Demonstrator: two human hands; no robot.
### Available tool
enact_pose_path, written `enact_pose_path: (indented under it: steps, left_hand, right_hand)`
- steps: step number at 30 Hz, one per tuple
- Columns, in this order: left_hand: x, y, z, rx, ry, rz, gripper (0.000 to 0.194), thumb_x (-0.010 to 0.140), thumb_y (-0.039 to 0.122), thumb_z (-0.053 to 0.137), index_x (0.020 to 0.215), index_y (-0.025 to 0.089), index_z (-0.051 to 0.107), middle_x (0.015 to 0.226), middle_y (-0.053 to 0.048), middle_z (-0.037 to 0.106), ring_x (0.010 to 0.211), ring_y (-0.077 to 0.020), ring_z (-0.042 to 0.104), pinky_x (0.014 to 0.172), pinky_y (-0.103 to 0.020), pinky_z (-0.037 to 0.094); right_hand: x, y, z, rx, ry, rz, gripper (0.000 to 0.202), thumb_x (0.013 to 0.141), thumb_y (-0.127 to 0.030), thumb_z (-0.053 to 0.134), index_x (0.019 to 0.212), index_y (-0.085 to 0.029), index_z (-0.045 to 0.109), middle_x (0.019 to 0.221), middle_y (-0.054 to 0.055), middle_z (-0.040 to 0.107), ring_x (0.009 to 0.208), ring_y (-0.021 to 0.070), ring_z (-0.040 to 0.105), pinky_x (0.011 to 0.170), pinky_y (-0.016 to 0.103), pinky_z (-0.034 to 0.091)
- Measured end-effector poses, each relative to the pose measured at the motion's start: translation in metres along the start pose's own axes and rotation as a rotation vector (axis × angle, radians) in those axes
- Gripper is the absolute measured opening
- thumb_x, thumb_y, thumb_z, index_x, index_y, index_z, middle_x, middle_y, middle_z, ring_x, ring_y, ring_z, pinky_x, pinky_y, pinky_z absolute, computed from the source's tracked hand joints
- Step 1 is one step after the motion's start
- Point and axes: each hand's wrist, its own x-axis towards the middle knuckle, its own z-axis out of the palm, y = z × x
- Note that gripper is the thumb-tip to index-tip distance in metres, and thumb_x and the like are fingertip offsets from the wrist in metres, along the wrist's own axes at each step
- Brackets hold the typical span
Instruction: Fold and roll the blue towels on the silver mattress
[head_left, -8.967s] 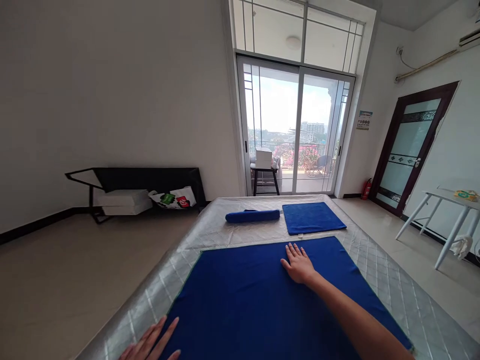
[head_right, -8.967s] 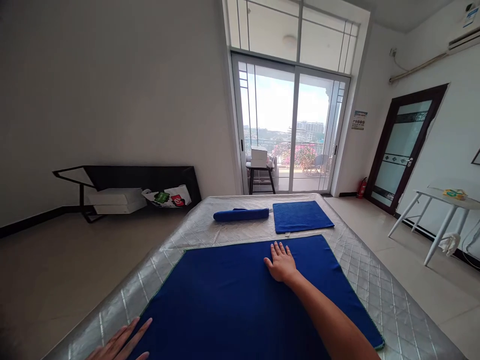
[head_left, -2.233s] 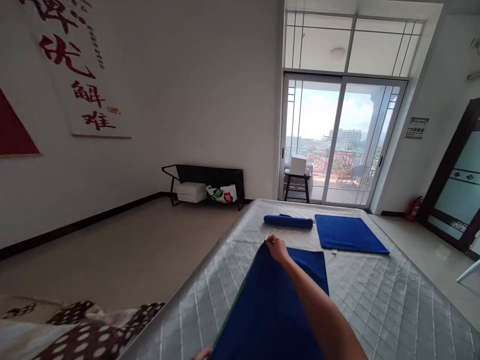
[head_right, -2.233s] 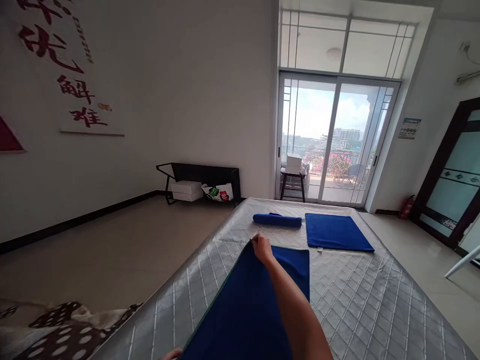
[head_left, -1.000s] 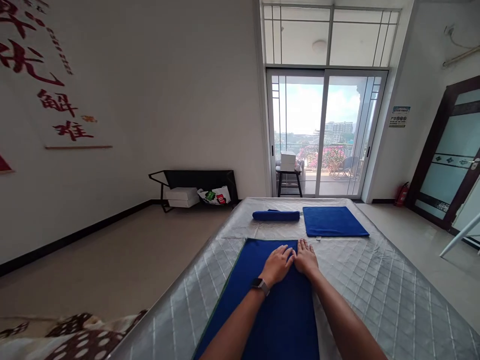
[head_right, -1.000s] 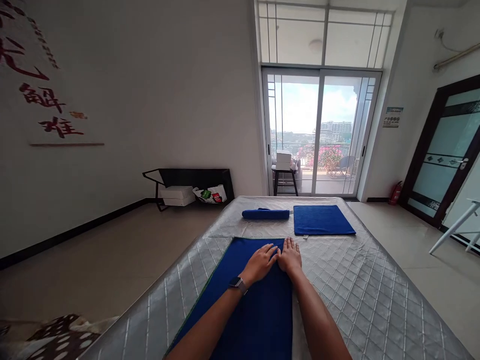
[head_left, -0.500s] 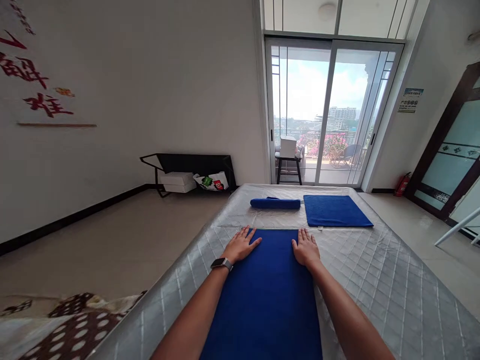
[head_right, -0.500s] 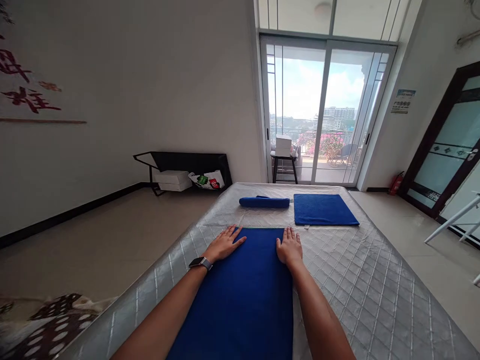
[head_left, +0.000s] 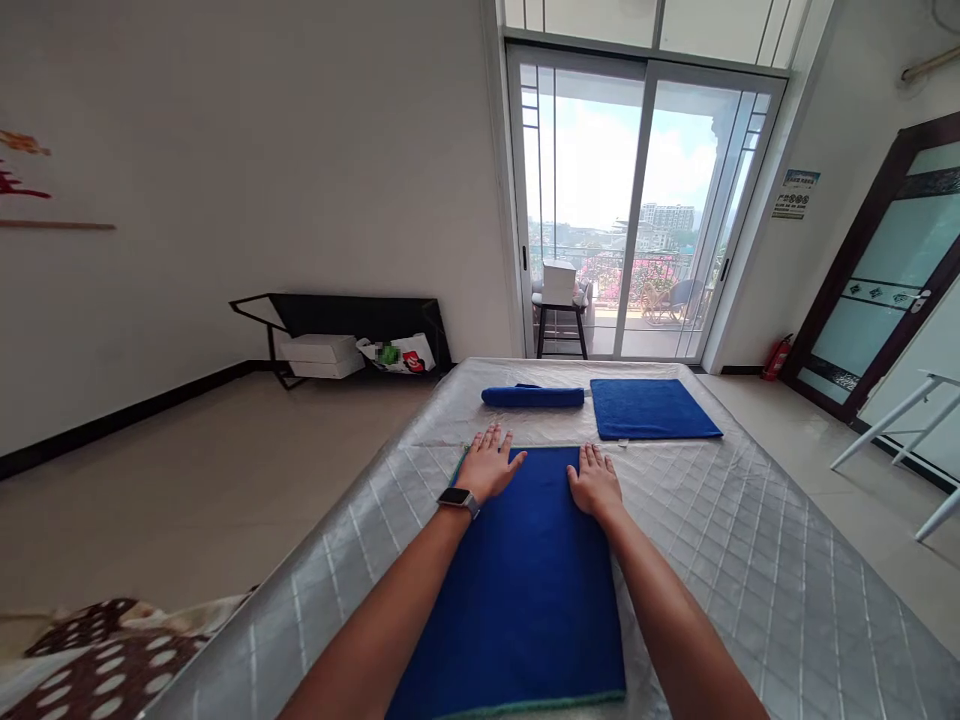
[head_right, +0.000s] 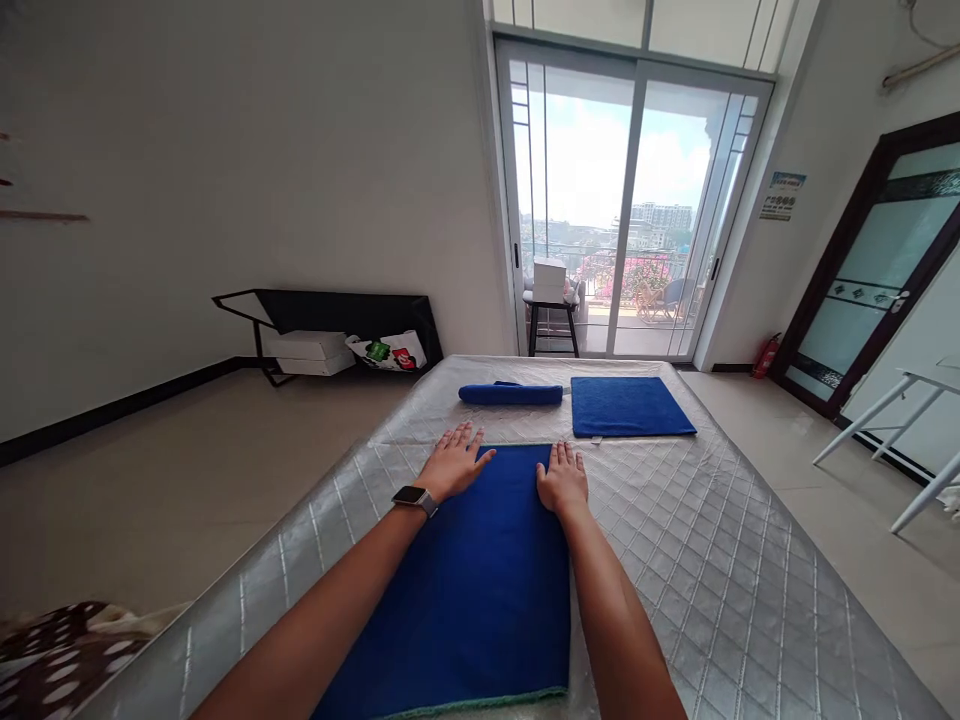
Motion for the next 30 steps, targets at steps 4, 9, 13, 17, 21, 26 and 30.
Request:
enact_pose_path:
  steps: [4,9,13,17,21,26,30]
  left_hand:
    - [0.000,0.077,0.016,-0.130,0.078,0.320,0.068,0.100,0.056,0.015,0.153,0.018,0.033,0.158,-0.011,0.039,0.148,-0.0250,0.028,0.121,-0.045,0.020]
    - [-0.006,0.099,0.033,-0.156,0.032,0.304,0.067,0.101,0.054,0.014,0.154,0.018,0.029,0.157,-0.012,0.039,0.146,-0.0241,0.034,0.119,-0.043,0.026]
    - [-0.012,0.042,0.027,-0.118,0.002,0.136,0.073,0.099,0.060,0.013,0.153,0.015,0.034,0.159,-0.015,0.034,0.149,-0.0281,0.027,0.120,-0.047,0.023]
    - [-0.018,-0.018,0.021,-0.062,-0.039,-0.062,0.082,0.096,0.065,0.010,0.153,0.010,0.031,0.161,-0.016,0.030,0.150,-0.0290,0.024,0.121,-0.047,0.020]
    - [-0.019,-0.035,0.023,-0.046,-0.027,-0.118,0.084,0.094,0.068,0.010,0.154,0.012,0.030,0.162,-0.014,0.029,0.150,-0.0297,0.022,0.121,-0.048,0.020]
    - [-0.017,-0.028,0.026,-0.060,0.014,-0.118,0.082,0.094,0.067,0.012,0.153,0.013,0.033,0.161,-0.015,0.031,0.150,-0.0302,0.023,0.120,-0.049,0.021]
    - [-0.016,-0.027,0.025,-0.067,0.032,-0.117,0.080,0.095,0.065,0.013,0.152,0.013,0.034,0.160,-0.014,0.032,0.149,-0.0288,0.025,0.120,-0.047,0.021]
  right_hand:
    - [0.001,0.006,0.004,-0.021,-0.003,-0.036,0.065,0.098,-0.036,0.028,0.158,-0.012,0.019,0.165,0.008,0.015,0.153,0.0193,0.008,0.122,0.038,0.007]
    - [0.000,0.007,0.005,-0.028,-0.005,-0.063,0.066,0.097,-0.033,0.030,0.158,-0.010,0.017,0.165,0.009,0.014,0.153,0.0187,0.006,0.122,0.037,0.007]
    - [0.002,0.002,0.005,0.027,0.008,-0.013,0.067,0.100,-0.042,0.022,0.157,-0.008,0.017,0.164,0.011,0.017,0.153,0.0182,0.008,0.122,0.039,0.006]
    - [0.005,0.002,0.008,0.038,0.007,0.002,0.068,0.099,-0.045,0.022,0.157,-0.009,0.019,0.165,0.009,0.015,0.153,0.0181,0.008,0.122,0.039,0.005]
    - [0.006,0.003,0.009,0.019,0.006,0.008,0.068,0.099,-0.045,0.022,0.157,-0.011,0.020,0.165,0.008,0.015,0.152,0.0180,0.009,0.122,0.039,0.005]
    - [0.003,-0.001,0.004,-0.030,0.048,0.004,0.065,0.100,-0.040,0.024,0.156,-0.007,0.024,0.163,0.013,0.022,0.152,0.0203,0.012,0.121,0.039,0.004]
    - [-0.006,-0.006,0.000,-0.066,0.091,-0.014,0.062,0.099,-0.032,0.024,0.154,-0.003,0.028,0.161,0.016,0.025,0.152,0.0212,0.013,0.121,0.039,0.003]
